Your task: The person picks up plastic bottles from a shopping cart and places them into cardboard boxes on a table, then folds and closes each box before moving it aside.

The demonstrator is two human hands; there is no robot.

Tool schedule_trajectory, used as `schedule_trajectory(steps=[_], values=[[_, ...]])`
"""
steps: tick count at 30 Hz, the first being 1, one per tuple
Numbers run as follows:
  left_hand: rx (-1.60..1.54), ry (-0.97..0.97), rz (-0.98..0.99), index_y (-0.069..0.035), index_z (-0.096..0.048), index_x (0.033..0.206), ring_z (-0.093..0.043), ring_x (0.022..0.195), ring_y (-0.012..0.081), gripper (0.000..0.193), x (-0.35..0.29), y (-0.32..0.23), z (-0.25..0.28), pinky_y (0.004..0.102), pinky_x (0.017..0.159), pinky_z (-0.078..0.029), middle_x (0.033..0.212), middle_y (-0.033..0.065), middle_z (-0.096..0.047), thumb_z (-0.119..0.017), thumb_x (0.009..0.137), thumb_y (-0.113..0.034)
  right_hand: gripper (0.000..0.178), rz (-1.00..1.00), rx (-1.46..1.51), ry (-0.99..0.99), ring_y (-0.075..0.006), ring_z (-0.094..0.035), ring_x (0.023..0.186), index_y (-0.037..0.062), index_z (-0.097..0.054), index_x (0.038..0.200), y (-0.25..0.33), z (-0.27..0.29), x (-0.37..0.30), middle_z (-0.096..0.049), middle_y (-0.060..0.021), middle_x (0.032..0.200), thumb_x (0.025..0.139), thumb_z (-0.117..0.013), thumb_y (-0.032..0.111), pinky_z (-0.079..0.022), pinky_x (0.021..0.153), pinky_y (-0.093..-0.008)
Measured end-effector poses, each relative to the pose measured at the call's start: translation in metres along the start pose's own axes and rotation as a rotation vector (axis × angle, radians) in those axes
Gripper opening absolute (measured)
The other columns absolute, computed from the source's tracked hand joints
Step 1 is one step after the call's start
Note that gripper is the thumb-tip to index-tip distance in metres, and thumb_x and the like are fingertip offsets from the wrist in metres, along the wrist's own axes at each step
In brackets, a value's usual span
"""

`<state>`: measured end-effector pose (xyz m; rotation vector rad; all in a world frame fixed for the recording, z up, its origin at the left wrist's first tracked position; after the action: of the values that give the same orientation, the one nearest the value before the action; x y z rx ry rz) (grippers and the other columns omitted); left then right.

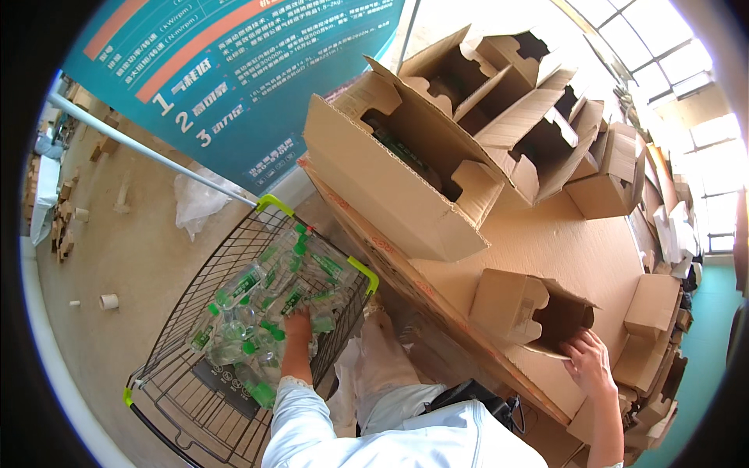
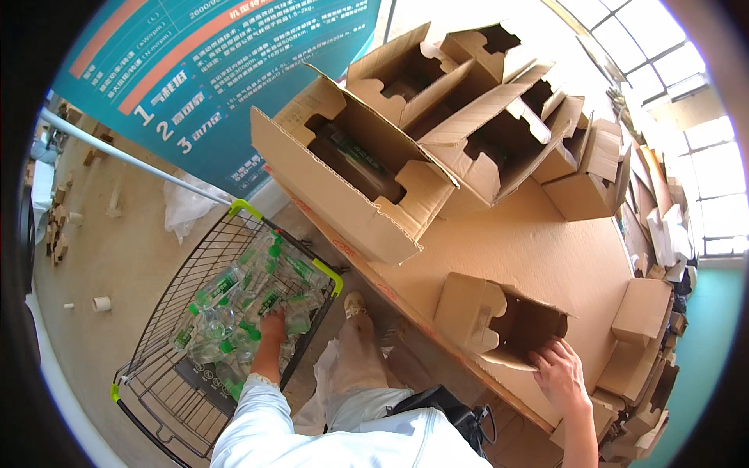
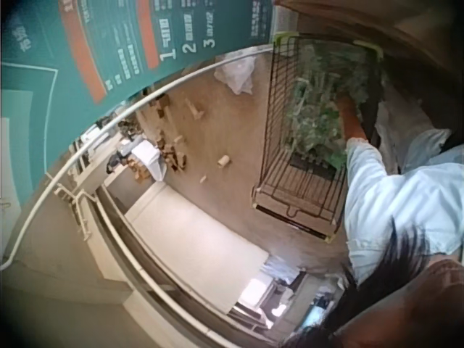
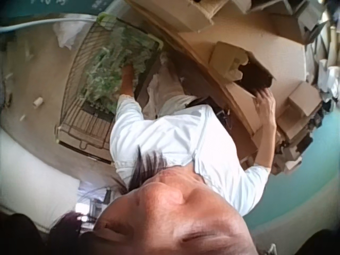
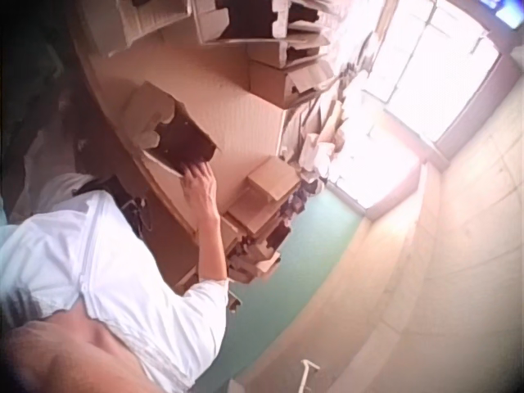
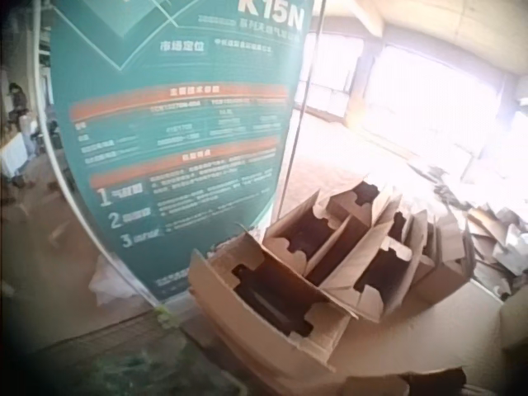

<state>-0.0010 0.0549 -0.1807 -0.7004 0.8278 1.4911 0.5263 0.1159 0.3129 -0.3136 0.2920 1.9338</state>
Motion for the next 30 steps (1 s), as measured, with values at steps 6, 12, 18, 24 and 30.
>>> schedule_trajectory(steps=[6,12,18,24,30], values=[[-0.27,-0.047,-0.052,-0.01,-0.034,0.148,-0.054,0.122,0.0367,0.105,-0.03,0.009,0.037,0.0485,0.105,-0.043,0.133,0.0189,-0.056,-0.091,0.062,-0.028,0.017,0.055,-0.025,0.021,-0.0245,-0.064,0.092,0.0062,-0.068,0.084,-0.008,-0.006,0.001,-0.069,-0.0059,0.091,0.067,-0.071,0.009,-0.039,0.11,-0.0487],[-0.828,-0.761,-0.096,0.001,-0.051,0.132,-0.061,0.11,0.038,0.087,-0.11,0.054,0.116,0.0437,0.094,-0.049,0.117,0.0216,-0.064,-0.091,0.06,-0.03,0.004,0.049,-0.073,0.053,-0.0236,-0.063,0.084,0.0097,-0.063,0.077,-0.006,-0.003,-0.006,-0.065,-0.0053,0.079,0.079,-0.066,0.013,-0.04,0.107,-0.0472],[-1.549,-1.046,-0.209,0.005,-0.049,0.127,-0.063,0.107,0.0254,0.073,-0.24,0.061,0.256,0.0391,0.09,-0.049,0.124,0.0186,-0.058,-0.082,0.07,-0.027,0.007,0.048,0.003,-0.04,-0.0234,-0.064,0.081,0.0108,-0.061,0.077,0.003,0.001,-0.02,-0.061,-0.0052,0.073,0.084,-0.061,0.009,-0.041,0.099,-0.0415],[-1.576,-0.829,-1.477,-0.007,-0.039,0.136,-0.052,0.122,0.0367,0.081,-0.39,-0.152,0.462,0.0524,0.11,-0.038,0.129,0.0217,-0.052,-0.075,0.075,-0.045,0.003,0.029,0.048,-0.016,-0.0229,-0.065,0.071,0.0107,-0.064,0.079,0.007,-0.028,-0.036,-0.062,-0.0037,0.065,0.081,-0.064,0.008,-0.041,0.078,-0.0369],[-0.714,-0.404,-1.553,-0.004,-0.053,0.12,-0.065,0.104,0.0275,0.063,-0.437,-0.386,0.437,0.0363,0.088,-0.053,0.11,0.0162,-0.065,-0.084,0.068,-0.022,0.008,-0.009,0.125,-0.217,-0.0224,-0.068,0.074,0.008,-0.066,0.078,0.002,-0.033,-0.044,-0.064,-0.0051,0.066,0.084,-0.065,0.014,-0.043,0.078,-0.0366]])
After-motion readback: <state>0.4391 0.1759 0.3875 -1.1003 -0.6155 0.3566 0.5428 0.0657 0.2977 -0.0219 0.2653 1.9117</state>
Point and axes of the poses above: each hand's wrist, its own x-axis towards the middle knuckle, its own z-axis out of the back of the hand, y = z × x, the point moved 9 cm from there along x, towards the middle knuckle
